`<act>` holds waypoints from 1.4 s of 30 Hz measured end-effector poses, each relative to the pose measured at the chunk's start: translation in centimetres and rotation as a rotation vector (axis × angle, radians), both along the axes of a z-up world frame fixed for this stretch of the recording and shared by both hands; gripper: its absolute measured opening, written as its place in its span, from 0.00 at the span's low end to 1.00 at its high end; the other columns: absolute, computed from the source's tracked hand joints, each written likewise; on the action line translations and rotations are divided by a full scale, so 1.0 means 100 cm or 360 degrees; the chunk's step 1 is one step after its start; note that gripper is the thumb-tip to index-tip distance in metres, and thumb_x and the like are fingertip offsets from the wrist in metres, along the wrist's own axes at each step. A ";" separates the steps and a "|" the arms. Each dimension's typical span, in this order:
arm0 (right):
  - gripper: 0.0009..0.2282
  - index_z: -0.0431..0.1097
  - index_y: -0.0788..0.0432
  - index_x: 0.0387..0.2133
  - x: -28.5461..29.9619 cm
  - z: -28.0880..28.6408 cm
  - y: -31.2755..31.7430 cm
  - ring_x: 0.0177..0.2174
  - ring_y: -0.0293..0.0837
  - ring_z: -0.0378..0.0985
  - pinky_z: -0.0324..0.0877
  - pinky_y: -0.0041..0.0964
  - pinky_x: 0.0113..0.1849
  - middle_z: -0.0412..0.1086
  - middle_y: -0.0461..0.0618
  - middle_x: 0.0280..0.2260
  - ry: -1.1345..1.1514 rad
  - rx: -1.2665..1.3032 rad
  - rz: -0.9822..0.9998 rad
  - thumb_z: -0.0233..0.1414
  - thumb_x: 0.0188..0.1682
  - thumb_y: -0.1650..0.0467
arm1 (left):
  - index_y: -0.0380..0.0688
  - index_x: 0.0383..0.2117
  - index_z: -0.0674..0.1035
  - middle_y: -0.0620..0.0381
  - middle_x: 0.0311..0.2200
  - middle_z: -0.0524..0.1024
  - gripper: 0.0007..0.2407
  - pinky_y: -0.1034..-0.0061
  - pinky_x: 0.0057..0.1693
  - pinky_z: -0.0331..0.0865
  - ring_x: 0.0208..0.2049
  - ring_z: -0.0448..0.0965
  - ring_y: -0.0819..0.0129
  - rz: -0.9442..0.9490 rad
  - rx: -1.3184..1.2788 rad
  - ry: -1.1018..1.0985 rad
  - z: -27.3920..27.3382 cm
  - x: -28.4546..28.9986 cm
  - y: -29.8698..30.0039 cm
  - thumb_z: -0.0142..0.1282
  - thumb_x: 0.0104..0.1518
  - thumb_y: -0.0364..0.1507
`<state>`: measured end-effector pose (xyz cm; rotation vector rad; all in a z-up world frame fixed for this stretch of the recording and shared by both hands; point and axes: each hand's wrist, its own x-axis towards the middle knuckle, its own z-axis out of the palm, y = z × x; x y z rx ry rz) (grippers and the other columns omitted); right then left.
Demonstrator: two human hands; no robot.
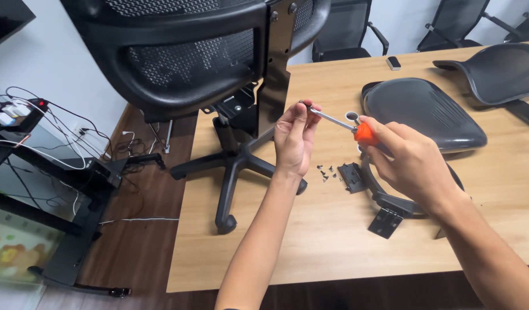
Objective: The person assembles an office chair on a wooden table. They hold a metal mounting bracket against the chair backrest, pick up screws from the table, and use a screwdriver to drive the screws into the bracket, repositioning the chair as they work.
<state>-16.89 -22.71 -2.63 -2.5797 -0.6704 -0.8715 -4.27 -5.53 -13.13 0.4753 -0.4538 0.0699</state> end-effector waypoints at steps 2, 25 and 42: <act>0.21 0.70 0.60 0.55 -0.001 0.003 0.000 0.33 0.54 0.78 0.72 0.42 0.36 0.74 0.56 0.34 0.0048 0.0077 0.0147 0.58 0.46 0.74 | 0.40 0.42 0.81 0.55 0.40 0.80 0.06 0.72 0.58 0.71 0.45 0.79 0.70 -0.0073 -0.0044 -0.0084 0.000 -0.003 0.007 0.58 0.66 0.29; 0.13 0.72 0.64 0.45 -0.004 0.003 0.041 0.39 0.52 0.81 0.75 0.40 0.41 0.73 0.57 0.41 -0.0392 0.0313 0.0160 0.63 0.48 0.77 | 0.40 0.43 0.82 0.58 0.34 0.81 0.10 0.76 0.47 0.76 0.34 0.79 0.75 0.0109 0.0238 -0.0010 0.063 -0.001 0.052 0.59 0.66 0.35; 0.14 0.73 0.64 0.48 0.011 0.020 0.040 0.39 0.52 0.81 0.76 0.39 0.41 0.73 0.58 0.44 -0.0436 0.0277 0.0180 0.64 0.49 0.76 | 0.46 0.53 0.78 0.62 0.38 0.78 0.14 0.68 0.48 0.72 0.34 0.75 0.78 -0.0377 -0.0221 0.0307 0.071 0.019 0.040 0.55 0.65 0.36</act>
